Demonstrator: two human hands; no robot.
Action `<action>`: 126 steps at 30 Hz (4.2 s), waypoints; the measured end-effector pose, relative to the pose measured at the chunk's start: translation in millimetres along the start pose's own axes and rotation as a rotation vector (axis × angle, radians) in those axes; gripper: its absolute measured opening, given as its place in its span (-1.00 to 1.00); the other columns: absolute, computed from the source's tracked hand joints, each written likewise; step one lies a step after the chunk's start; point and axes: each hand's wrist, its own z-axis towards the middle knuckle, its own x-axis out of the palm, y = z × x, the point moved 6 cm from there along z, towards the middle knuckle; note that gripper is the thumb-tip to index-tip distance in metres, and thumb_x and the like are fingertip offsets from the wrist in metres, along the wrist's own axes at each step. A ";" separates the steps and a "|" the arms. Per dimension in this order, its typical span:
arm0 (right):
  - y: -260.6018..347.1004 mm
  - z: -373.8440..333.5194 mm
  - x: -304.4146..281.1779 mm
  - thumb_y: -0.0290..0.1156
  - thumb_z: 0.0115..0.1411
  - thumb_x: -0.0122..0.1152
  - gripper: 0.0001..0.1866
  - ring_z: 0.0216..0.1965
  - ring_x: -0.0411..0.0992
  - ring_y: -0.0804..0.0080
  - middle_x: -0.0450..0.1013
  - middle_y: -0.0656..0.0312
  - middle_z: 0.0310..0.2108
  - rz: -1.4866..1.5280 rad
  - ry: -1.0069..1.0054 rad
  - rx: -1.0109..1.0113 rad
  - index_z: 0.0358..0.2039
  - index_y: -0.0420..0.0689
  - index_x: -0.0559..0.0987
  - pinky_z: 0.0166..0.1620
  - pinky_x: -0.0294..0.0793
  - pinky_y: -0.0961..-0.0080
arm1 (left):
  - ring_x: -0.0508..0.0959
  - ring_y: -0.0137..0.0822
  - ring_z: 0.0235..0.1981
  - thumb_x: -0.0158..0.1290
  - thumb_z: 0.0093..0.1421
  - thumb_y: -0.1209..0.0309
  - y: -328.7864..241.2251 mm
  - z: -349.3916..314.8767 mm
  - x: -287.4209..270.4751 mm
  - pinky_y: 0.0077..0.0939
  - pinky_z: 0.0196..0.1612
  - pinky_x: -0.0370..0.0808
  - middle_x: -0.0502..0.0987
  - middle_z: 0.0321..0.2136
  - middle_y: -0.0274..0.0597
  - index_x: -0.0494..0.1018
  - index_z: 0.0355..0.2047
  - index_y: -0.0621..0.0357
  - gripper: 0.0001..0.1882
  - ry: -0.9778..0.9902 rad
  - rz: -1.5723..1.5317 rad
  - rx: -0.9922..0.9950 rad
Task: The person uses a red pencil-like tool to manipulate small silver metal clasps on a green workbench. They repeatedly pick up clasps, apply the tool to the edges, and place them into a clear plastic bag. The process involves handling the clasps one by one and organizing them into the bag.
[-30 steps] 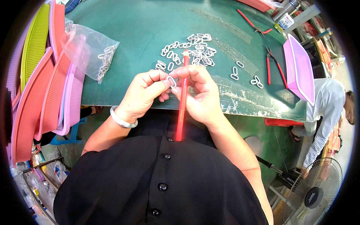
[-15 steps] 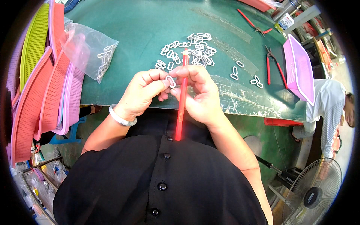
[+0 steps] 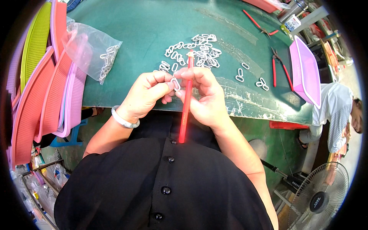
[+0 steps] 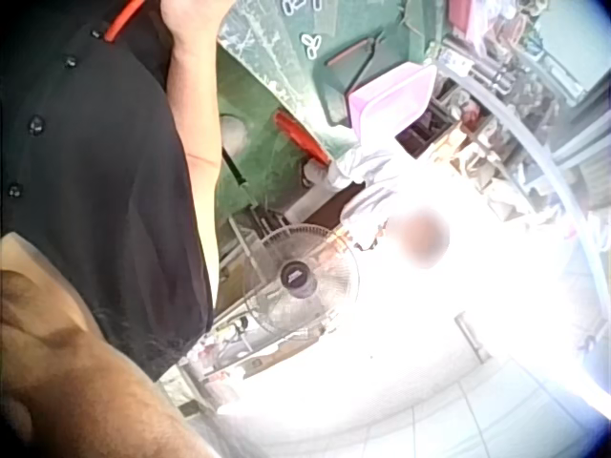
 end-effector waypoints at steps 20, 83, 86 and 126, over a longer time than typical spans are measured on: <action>0.1 1.2 0.0 -0.70 -0.05 0.12 -0.64 -0.17 0.34 0.47 0.32 0.22 -0.22 0.053 -0.024 -0.042 -0.20 -0.17 0.36 -0.12 0.35 0.51 | 0.36 -0.61 -0.60 -0.02 0.09 0.42 1.0 -1.7 3.4 -0.74 -0.52 0.31 0.43 -0.58 -0.38 0.45 -0.44 0.24 -0.87 -0.030 -0.041 0.023; -14.5 -8.2 -7.0 -0.65 0.03 0.05 -0.75 -0.23 0.35 0.54 0.38 0.22 -0.27 0.197 -0.141 0.110 -0.25 -0.17 0.31 -0.13 0.34 0.56 | 0.37 -0.59 -0.59 -0.02 0.11 0.41 7.1 -5.5 0.2 -0.75 -0.49 0.32 0.42 -0.60 -0.38 0.45 -0.43 0.21 -0.88 -0.131 0.021 0.010; -18.3 -10.2 -12.8 -0.60 0.05 0.05 -0.76 -0.25 0.35 0.55 0.38 0.21 -0.26 0.193 -0.157 0.121 -0.24 -0.15 0.30 -0.16 0.35 0.59 | 0.37 -0.58 -0.58 -0.01 0.11 0.41 6.7 -3.9 0.8 -0.75 -0.49 0.33 0.42 -0.59 -0.38 0.45 -0.42 0.20 -0.88 -0.140 0.031 0.016; -20.4 -13.3 -11.0 -0.59 0.06 0.02 -0.79 -0.36 0.34 0.61 0.38 0.24 -0.28 0.144 -0.087 0.190 -0.25 -0.17 0.34 -0.22 0.35 0.65 | 0.38 -0.61 -0.58 -0.02 0.12 0.42 -14.2 -4.9 -15.3 -0.74 -0.49 0.33 0.43 -0.59 -0.38 0.45 -0.41 0.22 -0.87 -0.184 0.043 0.150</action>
